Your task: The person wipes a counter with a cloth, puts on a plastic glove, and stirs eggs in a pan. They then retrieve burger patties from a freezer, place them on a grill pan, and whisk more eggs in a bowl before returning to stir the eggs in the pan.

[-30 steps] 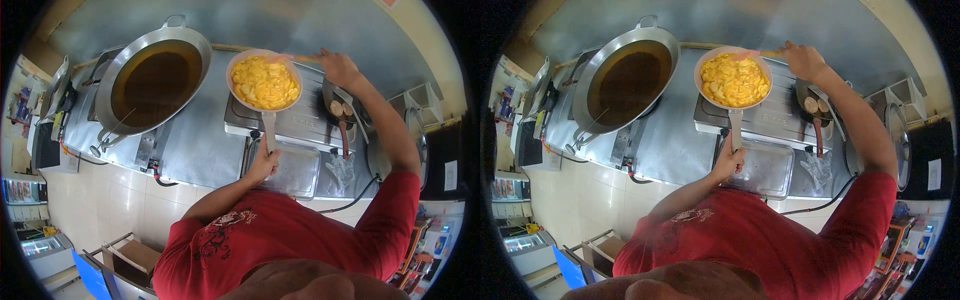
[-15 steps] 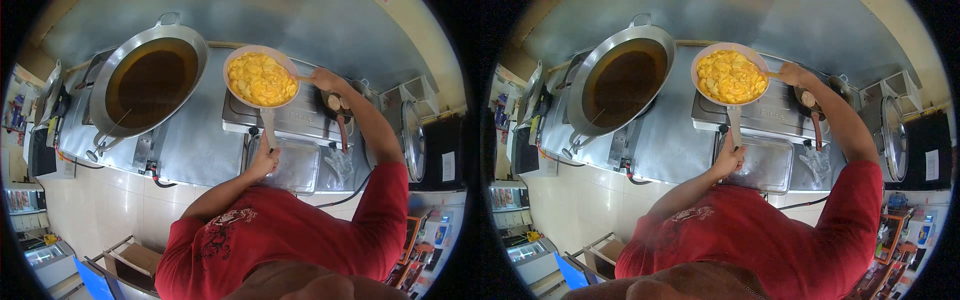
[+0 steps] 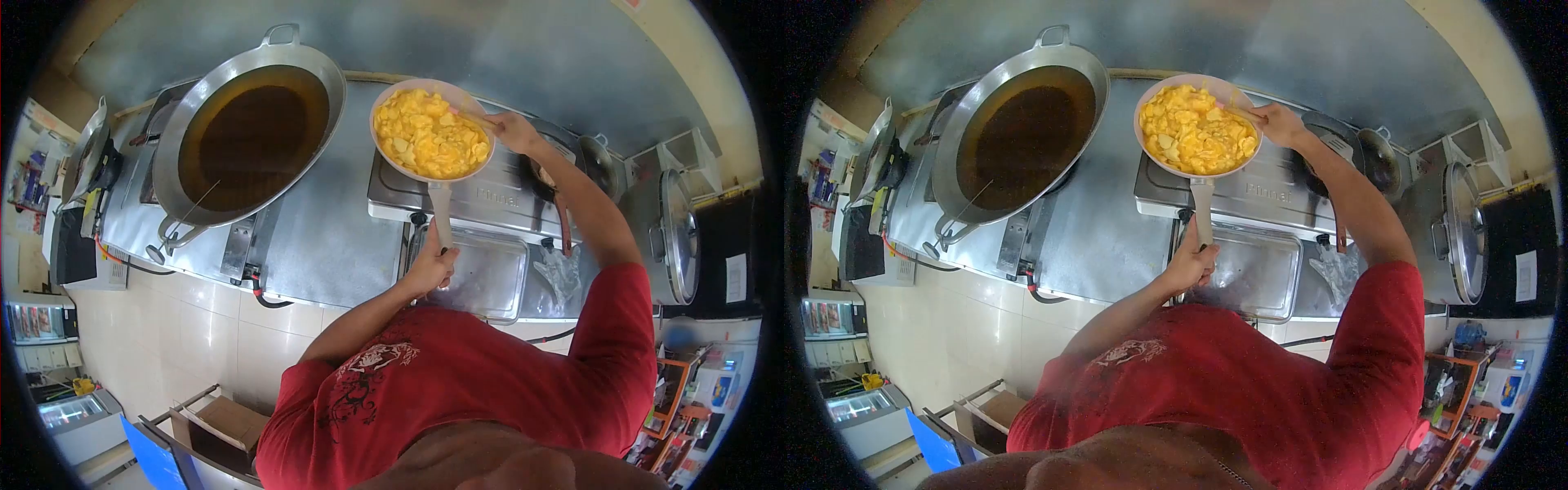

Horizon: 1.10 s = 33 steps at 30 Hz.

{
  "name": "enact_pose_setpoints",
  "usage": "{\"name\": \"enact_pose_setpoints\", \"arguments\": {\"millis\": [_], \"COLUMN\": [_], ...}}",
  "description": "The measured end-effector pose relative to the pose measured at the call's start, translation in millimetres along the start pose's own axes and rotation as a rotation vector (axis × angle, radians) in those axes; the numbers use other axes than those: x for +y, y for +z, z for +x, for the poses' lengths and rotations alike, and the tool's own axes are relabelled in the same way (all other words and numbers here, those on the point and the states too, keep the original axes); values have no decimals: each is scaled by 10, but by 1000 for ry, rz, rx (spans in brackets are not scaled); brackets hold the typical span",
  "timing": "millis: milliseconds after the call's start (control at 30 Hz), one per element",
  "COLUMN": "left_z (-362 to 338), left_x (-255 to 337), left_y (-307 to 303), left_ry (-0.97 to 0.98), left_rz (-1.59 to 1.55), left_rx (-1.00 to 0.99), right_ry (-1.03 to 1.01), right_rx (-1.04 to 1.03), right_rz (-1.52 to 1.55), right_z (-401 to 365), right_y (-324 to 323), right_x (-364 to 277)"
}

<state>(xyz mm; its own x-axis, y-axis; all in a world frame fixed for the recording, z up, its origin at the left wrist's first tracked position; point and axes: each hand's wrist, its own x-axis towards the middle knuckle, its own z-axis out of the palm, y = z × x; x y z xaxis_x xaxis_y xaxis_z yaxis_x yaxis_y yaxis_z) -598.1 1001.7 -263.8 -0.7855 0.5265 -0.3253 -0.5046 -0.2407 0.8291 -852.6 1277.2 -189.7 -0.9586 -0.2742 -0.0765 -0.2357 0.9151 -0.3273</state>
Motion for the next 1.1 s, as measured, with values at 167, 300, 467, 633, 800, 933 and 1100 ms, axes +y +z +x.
{"name": "enact_pose_setpoints", "arguments": {"millis": [167,300,467,633,800,933,1100], "left_z": [-3,34,25,29,80,81,86], "left_x": [16,-7,-9,-26,-112,-122,-116], "left_y": [6,-25,4,56,117,112,61], "left_ry": [-16,-4,9,34,82,63,37], "left_rz": [-18,-56,-69,-71,-100,-131,-129], "left_rx": [-5,-45,-17,26,42,28,-20], "right_ry": [-145,-175,-237,-111,-59,58,478], "right_rx": [124,85,135,137,-40,-232,-584], "right_rz": [-223,-498,-719,-846,-951,-793,-387], "right_z": [-481,-836,-1005,-690,-298,-270,-223], "right_y": [-185,-376,-735,-896,-503,-599,-903], "right_x": [-245,-585,-697,-792,-958,-1102,-817]}}
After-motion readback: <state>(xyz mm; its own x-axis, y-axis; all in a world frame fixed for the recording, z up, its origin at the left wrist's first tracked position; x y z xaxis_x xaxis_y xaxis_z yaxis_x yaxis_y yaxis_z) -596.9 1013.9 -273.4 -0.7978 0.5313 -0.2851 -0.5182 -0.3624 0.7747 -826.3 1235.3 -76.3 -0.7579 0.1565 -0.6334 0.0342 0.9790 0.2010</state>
